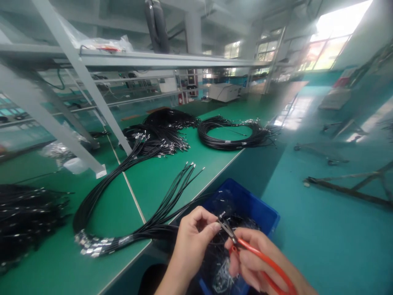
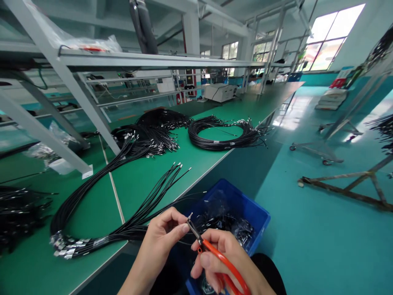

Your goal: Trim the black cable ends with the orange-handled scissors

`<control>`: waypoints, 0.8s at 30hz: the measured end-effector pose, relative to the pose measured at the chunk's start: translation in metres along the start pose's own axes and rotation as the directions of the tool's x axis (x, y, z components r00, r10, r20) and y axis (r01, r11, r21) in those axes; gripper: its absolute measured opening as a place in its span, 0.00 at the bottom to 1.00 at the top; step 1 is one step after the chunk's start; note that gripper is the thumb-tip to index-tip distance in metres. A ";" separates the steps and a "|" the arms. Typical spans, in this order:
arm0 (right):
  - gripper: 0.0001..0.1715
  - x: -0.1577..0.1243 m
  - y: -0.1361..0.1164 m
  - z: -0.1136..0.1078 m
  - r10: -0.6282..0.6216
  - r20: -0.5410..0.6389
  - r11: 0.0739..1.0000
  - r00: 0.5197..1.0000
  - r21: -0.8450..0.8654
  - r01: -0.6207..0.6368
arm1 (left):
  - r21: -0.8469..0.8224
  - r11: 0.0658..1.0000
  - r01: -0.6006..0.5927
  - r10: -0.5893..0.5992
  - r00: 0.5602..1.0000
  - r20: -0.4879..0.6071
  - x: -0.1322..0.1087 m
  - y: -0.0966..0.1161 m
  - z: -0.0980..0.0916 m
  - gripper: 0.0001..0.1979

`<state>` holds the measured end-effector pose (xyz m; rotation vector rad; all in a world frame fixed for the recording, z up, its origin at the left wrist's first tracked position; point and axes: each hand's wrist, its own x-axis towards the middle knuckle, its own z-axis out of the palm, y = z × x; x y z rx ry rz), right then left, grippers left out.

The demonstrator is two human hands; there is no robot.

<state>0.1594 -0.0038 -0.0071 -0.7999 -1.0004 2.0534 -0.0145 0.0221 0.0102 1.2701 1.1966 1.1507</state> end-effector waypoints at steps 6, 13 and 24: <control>0.17 0.003 -0.001 0.005 -0.021 -0.089 1.000 0.996 -0.009 0.020 | -0.006 1.000 -0.023 0.023 0.999 0.029 -0.002 -0.003 0.000 0.05; 0.21 0.013 -0.006 0.003 -0.004 -0.033 0.997 0.999 -0.079 0.001 | 0.086 0.994 -0.060 0.059 0.998 0.011 0.001 -0.003 0.000 0.05; 0.18 0.001 0.000 -0.010 -0.154 -0.265 0.964 0.952 -0.251 0.086 | 0.646 0.737 -0.198 0.062 0.972 0.227 -0.004 -0.029 0.011 0.04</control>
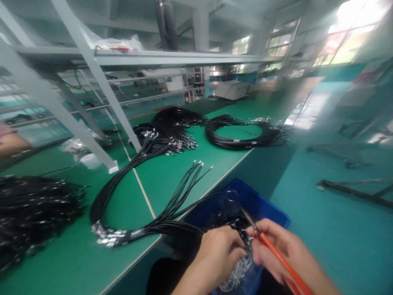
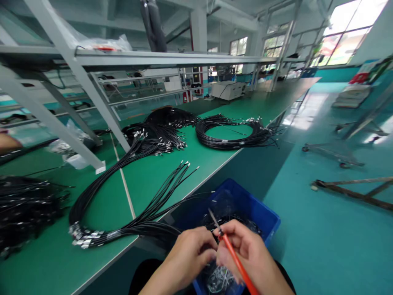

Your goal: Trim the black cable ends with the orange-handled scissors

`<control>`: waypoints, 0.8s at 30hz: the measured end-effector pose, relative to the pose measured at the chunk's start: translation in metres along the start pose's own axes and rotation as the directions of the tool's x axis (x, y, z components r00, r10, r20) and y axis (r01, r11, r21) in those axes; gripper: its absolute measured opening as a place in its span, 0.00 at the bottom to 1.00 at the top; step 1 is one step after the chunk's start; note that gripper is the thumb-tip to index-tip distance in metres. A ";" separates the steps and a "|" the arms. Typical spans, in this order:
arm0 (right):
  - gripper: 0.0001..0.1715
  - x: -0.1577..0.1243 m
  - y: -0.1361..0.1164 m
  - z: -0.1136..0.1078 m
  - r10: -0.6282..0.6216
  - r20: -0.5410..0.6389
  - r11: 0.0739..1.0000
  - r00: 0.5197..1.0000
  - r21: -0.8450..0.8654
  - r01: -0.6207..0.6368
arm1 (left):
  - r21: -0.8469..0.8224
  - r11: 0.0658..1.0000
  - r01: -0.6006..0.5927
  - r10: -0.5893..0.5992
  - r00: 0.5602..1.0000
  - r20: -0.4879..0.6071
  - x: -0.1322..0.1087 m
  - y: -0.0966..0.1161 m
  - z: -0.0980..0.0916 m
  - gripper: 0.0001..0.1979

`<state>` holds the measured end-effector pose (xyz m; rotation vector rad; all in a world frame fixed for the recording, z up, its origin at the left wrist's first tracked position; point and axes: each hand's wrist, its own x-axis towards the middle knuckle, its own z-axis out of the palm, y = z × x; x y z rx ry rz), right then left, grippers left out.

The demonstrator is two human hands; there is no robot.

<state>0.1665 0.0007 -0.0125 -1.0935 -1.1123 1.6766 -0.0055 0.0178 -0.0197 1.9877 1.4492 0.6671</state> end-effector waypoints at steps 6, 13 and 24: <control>0.18 0.006 0.001 -0.008 -0.026 -0.129 0.990 0.991 0.132 0.043 | 0.328 0.896 0.298 -0.189 0.926 -0.327 0.017 -0.034 -0.034 0.06; 0.16 0.007 -0.005 0.000 -0.100 -0.140 0.967 0.985 0.219 0.130 | 0.249 0.903 0.350 -0.262 0.908 -0.328 0.026 -0.064 -0.064 0.07; 0.18 0.010 -0.005 0.018 -0.149 -0.415 0.907 0.897 0.303 0.291 | 0.068 0.980 -0.189 0.197 0.968 -0.154 0.017 0.032 -0.042 0.05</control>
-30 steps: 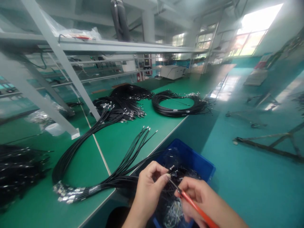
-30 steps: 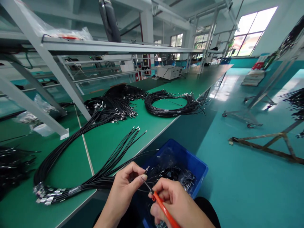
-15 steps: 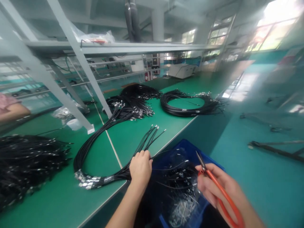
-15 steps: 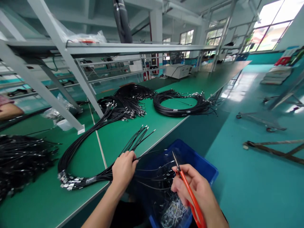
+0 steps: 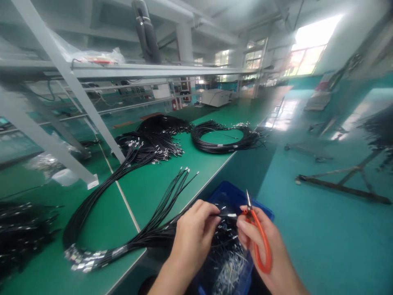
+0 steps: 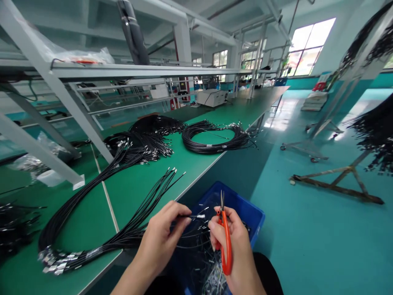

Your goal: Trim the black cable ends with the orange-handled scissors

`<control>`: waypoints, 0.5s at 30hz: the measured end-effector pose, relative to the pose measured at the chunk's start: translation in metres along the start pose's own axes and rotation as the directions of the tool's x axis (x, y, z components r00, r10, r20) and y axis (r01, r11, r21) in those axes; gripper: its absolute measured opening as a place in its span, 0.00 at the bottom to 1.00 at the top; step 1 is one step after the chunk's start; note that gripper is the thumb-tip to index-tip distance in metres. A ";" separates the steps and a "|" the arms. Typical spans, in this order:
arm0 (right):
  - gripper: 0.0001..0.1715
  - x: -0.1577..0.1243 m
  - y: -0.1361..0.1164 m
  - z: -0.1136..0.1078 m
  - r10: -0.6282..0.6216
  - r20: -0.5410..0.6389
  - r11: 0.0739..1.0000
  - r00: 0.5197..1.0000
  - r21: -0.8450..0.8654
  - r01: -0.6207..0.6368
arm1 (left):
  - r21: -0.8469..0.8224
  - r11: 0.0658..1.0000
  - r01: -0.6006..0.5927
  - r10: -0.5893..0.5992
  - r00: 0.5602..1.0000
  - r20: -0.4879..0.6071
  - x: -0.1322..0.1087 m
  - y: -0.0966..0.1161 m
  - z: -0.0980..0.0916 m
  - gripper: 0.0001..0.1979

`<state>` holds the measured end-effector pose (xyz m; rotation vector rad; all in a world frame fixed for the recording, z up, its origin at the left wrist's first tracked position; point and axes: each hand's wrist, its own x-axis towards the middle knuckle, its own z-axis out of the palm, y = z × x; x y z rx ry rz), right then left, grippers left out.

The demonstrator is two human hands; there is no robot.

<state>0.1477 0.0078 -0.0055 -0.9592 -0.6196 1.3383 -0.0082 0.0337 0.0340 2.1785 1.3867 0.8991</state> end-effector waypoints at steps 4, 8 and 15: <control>0.22 -0.003 0.003 0.001 -0.016 -0.033 0.999 0.999 -0.033 0.015 | 0.124 0.988 -0.087 0.097 0.993 -0.072 -0.013 0.016 0.010 0.06; 0.24 -0.008 0.006 0.008 -0.065 -0.023 0.997 0.998 0.043 0.066 | -0.116 0.990 0.081 -0.082 0.997 0.000 -0.022 0.012 0.015 0.06; 0.22 -0.010 0.007 0.020 -0.052 -0.008 0.994 0.999 0.091 0.053 | -0.370 0.906 0.206 -0.200 0.978 0.055 -0.024 0.008 0.018 0.06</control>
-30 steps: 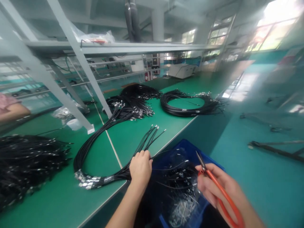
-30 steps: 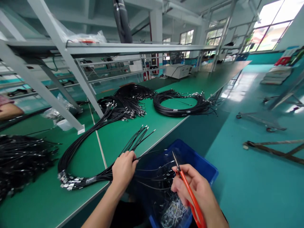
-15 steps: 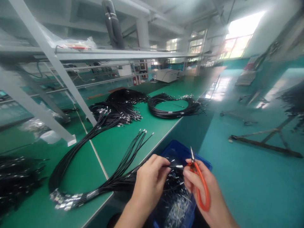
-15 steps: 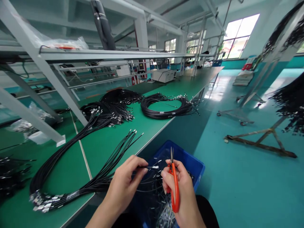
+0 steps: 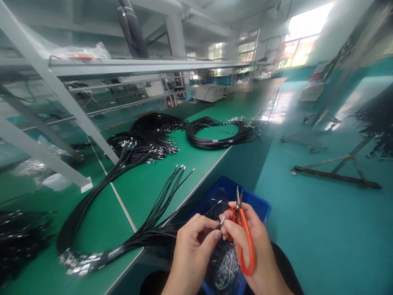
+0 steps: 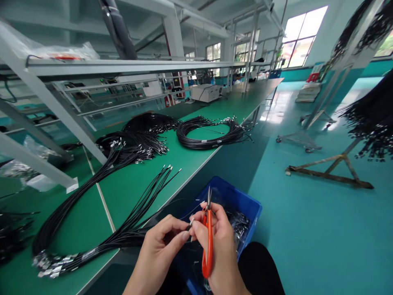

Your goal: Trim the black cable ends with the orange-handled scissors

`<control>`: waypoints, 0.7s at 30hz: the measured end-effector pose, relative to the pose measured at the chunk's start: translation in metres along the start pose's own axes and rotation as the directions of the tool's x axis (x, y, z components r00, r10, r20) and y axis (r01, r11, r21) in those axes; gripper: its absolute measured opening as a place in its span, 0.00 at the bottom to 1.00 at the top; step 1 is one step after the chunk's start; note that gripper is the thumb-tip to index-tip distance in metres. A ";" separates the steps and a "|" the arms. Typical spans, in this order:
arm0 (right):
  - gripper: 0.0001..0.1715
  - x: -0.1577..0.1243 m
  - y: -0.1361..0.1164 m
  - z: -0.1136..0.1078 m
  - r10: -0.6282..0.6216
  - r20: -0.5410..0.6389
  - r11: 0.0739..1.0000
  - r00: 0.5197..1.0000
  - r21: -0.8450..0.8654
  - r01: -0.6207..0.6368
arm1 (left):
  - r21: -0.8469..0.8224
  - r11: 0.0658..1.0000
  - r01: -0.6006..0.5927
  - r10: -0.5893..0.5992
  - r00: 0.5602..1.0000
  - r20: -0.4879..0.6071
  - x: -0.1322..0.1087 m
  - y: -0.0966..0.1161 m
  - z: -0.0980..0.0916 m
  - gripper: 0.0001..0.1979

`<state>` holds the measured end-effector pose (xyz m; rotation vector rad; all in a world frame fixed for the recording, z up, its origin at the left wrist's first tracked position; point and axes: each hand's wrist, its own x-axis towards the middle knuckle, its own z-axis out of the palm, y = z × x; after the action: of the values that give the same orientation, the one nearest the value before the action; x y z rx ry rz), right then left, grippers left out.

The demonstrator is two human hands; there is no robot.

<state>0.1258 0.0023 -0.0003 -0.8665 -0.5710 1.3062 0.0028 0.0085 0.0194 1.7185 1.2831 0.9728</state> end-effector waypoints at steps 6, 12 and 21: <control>0.21 0.000 0.000 0.000 0.026 0.012 1.000 1.000 0.008 -0.026 | -0.050 0.998 0.042 -0.041 0.999 0.005 -0.003 0.000 0.001 0.06; 0.12 -0.004 0.005 0.001 0.147 0.110 0.978 0.983 0.130 -0.161 | -0.387 0.911 0.139 -0.100 0.988 0.119 -0.004 -0.007 -0.003 0.06; 0.10 -0.012 0.009 0.018 0.231 0.083 0.944 0.969 0.223 -0.244 | -0.187 0.981 0.057 -0.082 0.988 -0.131 -0.005 0.003 0.006 0.06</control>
<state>0.1046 -0.0049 0.0041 -0.7215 -0.3541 1.5867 0.0080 0.0021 0.0189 1.4785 1.2899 1.1479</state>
